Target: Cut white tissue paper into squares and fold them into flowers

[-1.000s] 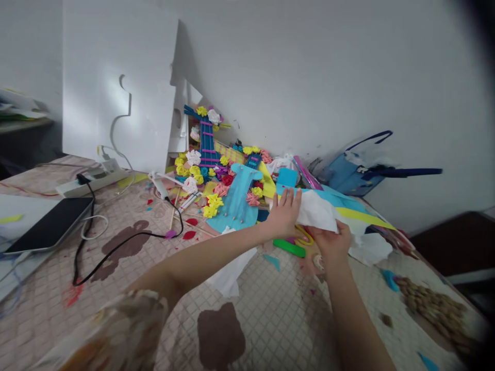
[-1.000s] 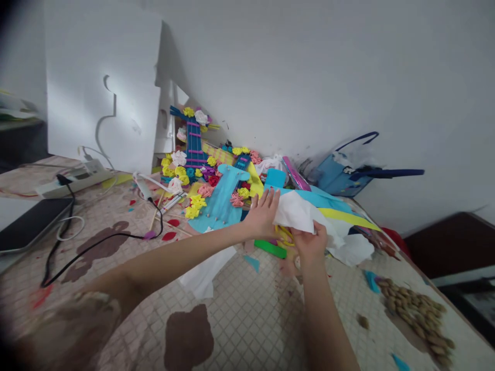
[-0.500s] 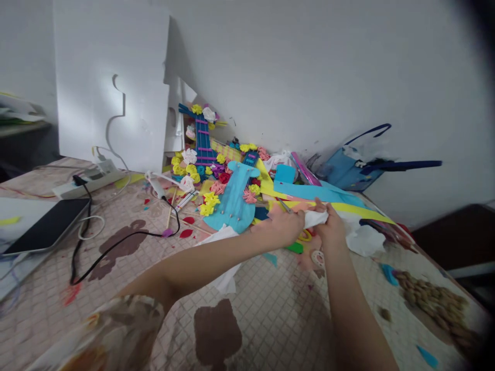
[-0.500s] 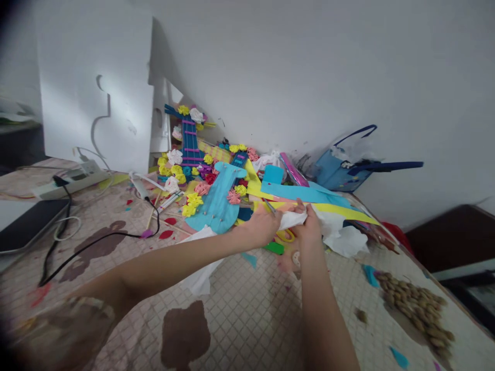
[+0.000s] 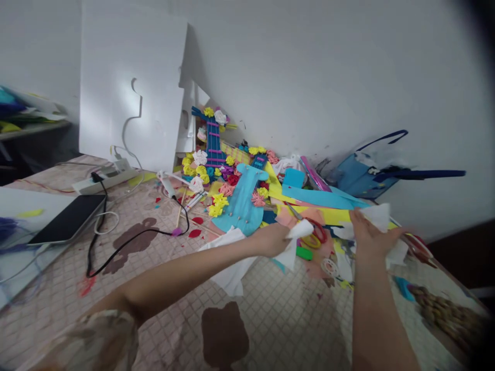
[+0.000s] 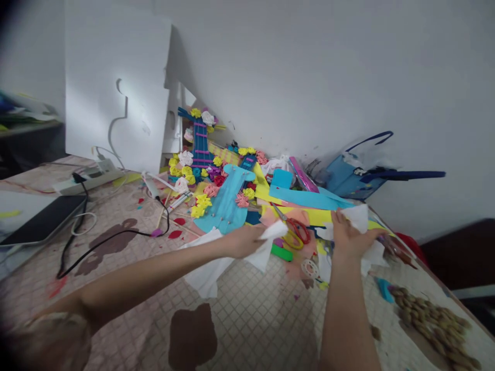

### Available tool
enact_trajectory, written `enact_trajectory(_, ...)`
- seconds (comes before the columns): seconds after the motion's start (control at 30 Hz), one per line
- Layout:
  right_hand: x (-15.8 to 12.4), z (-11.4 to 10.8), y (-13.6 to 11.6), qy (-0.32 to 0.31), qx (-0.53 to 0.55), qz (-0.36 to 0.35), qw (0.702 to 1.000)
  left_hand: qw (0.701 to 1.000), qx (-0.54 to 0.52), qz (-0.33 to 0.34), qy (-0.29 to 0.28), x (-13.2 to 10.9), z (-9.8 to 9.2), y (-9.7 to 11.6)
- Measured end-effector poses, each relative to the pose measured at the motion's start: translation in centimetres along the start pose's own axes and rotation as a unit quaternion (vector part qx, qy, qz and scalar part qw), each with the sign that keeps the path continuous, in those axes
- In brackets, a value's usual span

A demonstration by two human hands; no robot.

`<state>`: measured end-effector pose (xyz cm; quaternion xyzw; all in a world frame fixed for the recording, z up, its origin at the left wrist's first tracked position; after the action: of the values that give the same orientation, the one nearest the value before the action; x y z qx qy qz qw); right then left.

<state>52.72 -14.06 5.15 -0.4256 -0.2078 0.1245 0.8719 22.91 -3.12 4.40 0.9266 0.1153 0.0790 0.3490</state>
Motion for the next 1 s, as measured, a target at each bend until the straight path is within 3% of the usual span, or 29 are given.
enact_trajectory(0.03,-0.7,0.1,0.5,0.005,0.062,0.048,0.997,1.000,-0.019,-0.008,0.005,-0.4,-0.5,-0.7)
enact_trajectory(0.07,-1.6,-0.1,1.5,0.043,0.204,0.114,0.971,0.995,-0.098,-0.032,0.012,-0.8,-0.9,-1.7)
enact_trajectory(0.1,-2.7,0.5,2.5,0.068,0.365,0.180,0.911,0.980,-0.190,-0.051,0.018,-1.2,-1.1,-2.4)
enact_trajectory(0.17,-4.2,1.9,3.4,0.107,0.606,0.248,0.748,0.933,-0.348,-0.084,0.028,-2.2,-1.1,-3.7)
enact_trajectory(0.2,-4.3,2.3,3.2,0.105,0.623,0.255,0.732,0.913,-0.396,-0.094,0.037,-2.8,-1.2,-4.3)
enact_trajectory(0.3,-2.5,0.2,0.7,0.102,0.373,0.133,0.912,0.885,-0.441,-0.130,0.075,-5.1,-1.8,-6.1)
enact_trajectory(0.37,-1.7,-0.1,0.4,0.099,0.258,0.117,0.954,0.871,-0.458,-0.158,0.084,-6.7,-1.9,-7.2)
enact_trajectory(0.47,-3.0,2.5,2.7,0.038,0.171,0.178,0.968,0.840,-0.484,-0.214,0.124,-8.9,-2.0,-9.0)
enact_trajectory(0.53,-6.2,5.7,5.2,-0.032,0.102,0.226,0.968,0.815,-0.504,-0.241,0.158,-9.9,-2.0,-10.0)
enact_trajectory(0.63,-13.8,11.6,9.5,-0.155,0.000,0.322,0.934,0.794,-0.523,-0.245,0.190,-10.8,-1.9,-10.7)
enact_trajectory(0.77,-22.9,17.7,12.2,-0.296,-0.092,0.375,0.873,0.803,-0.525,-0.193,0.206,-11.6,-2.3,-10.4)
enact_trajectory(0.83,-25.1,18.9,12.5,-0.337,-0.173,0.344,0.859,0.811,-0.523,-0.160,0.206,-12.1,-2.6,-10.2)
enact_trajectory(1.0,-25.7,18.2,12.9,-0.312,-0.232,0.289,0.875,0.849,-0.437,-0.165,0.245,-14.0,-3.5,-11.4)
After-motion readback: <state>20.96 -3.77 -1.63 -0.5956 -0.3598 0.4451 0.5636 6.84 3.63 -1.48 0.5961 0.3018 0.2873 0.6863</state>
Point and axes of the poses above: each hand's wrist, its own x-axis towards the middle knuckle, its own z-axis out of the palm, y = z × x, the point moved 8 cm from there along x, towards the middle knuckle, and after that the axes turned 6 degrees about z, right-handed, at the moved point
